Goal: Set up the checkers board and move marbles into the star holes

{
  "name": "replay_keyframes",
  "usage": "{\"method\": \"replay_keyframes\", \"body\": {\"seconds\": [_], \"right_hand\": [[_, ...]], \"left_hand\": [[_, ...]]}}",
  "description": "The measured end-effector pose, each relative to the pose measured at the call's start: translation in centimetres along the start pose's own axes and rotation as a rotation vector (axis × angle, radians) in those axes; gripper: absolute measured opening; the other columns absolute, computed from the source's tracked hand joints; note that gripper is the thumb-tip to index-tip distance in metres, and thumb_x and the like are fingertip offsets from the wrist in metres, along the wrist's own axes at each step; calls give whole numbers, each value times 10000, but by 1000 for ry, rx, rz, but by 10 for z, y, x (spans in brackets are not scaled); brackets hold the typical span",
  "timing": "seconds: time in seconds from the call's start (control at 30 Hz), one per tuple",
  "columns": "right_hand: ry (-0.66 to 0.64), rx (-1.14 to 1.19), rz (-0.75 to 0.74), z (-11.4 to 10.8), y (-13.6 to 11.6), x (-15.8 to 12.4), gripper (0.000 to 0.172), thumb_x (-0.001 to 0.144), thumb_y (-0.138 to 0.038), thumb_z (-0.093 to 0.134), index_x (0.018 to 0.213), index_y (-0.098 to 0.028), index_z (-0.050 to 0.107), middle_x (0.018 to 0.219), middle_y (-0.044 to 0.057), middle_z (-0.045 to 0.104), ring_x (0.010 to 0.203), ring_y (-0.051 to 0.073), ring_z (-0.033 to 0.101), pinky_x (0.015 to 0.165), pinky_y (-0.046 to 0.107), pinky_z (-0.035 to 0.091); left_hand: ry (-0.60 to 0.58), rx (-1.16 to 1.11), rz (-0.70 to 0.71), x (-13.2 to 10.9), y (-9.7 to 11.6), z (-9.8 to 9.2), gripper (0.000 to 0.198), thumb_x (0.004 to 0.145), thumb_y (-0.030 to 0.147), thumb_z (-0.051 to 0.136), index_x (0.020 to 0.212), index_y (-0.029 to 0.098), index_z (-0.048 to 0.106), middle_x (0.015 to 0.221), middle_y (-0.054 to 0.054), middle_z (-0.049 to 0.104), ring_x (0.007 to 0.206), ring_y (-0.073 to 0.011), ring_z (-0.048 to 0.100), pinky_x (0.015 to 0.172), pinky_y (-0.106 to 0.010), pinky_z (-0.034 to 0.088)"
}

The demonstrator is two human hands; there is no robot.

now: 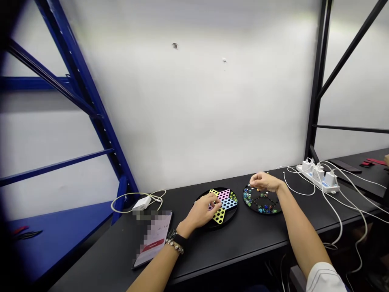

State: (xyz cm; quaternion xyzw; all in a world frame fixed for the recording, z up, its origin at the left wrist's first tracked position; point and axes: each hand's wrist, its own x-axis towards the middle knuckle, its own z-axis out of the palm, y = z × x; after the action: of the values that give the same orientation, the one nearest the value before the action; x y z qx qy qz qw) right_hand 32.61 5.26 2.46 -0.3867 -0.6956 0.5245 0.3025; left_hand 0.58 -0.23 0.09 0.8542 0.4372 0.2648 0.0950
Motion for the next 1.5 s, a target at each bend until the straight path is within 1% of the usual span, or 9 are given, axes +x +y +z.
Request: {"method": "replay_keyframes", "body": {"seconds": [0.13, 0.47, 0.67, 0.83, 1.03, 1.17, 1.33, 1.43, 1.5], "right_hand": [[266, 463, -179, -12, 4, -26, 364, 737, -545, 667, 764, -224, 497, 583, -97, 226, 460, 64, 100, 360, 162, 162], [555, 803, 23, -11, 52, -58, 270, 864, -402, 568, 731, -224, 415, 575, -62, 338, 407, 58, 264, 290, 118, 210], [541, 217, 194, -4, 56, -73, 409, 780, -501, 648, 628, -212, 403, 528, -94, 252, 423, 49, 152, 381, 192, 108], [373, -450, 175, 2, 58, -81, 348, 788, -499, 613, 640, -185, 596, 572, -28, 448, 564, 119, 391, 531, 253, 293], [353, -743, 286, 17, 54, -77, 219, 785, -412, 641, 847, -207, 684, 695, 26, 605, 671, 180, 529, 597, 279, 346], [392, -833, 302, 23, 55, -76, 119, 773, -325, 661, 796, -210, 641, 757, 28, 636, 724, 176, 555, 614, 262, 350], [421, -298, 194, 11, 54, -69, 333, 841, -491, 576, 725, -179, 577, 533, -60, 384, 466, 86, 327, 453, 225, 225], [498, 289, 154, 1, 47, -59, 292, 846, -476, 546, 786, -190, 547, 542, -96, 293, 407, 58, 169, 384, 199, 119], [522, 543, 130, -4, 45, -51, 235, 846, -421, 528, 776, -196, 518, 569, -81, 346, 399, 55, 188, 362, 185, 106]], "left_hand": [[-3, 11, 4, 0, 0, 0, 262, 920, 380, 485, 813, 226, 668, 914, -32, 652, 757, -162, 600, 734, -287, 490], [6, -16, 16, 0, -3, 1, 248, 920, 371, 492, 814, 237, 672, 891, -22, 649, 759, -162, 599, 721, -273, 484], [-24, -8, 14, 2, -3, 1, 241, 916, 362, 493, 817, 231, 670, 902, -22, 648, 750, -157, 604, 725, -272, 476], [-27, -4, 17, 2, -2, 0, 249, 912, 363, 492, 810, 228, 674, 889, -27, 649, 745, -163, 605, 716, -273, 474], [-36, -3, 27, 2, -1, 1, 259, 917, 359, 482, 806, 223, 673, 890, -32, 650, 759, -164, 602, 710, -267, 467], [-43, 0, 16, 2, -1, 0, 241, 908, 358, 500, 820, 221, 678, 891, -30, 652, 769, -166, 599, 725, -271, 465], [-54, -10, 15, 1, 0, 0, 231, 897, 339, 510, 803, 219, 684, 882, -26, 642, 747, -159, 596, 714, -270, 466], [-52, -5, 19, 1, 0, 0, 234, 897, 346, 512, 796, 221, 683, 877, -27, 642, 759, -165, 596, 706, -264, 465], [-48, -6, 25, 1, -1, 1, 237, 899, 354, 511, 800, 223, 682, 878, -27, 643, 763, -165, 595, 709, -260, 463]]}}
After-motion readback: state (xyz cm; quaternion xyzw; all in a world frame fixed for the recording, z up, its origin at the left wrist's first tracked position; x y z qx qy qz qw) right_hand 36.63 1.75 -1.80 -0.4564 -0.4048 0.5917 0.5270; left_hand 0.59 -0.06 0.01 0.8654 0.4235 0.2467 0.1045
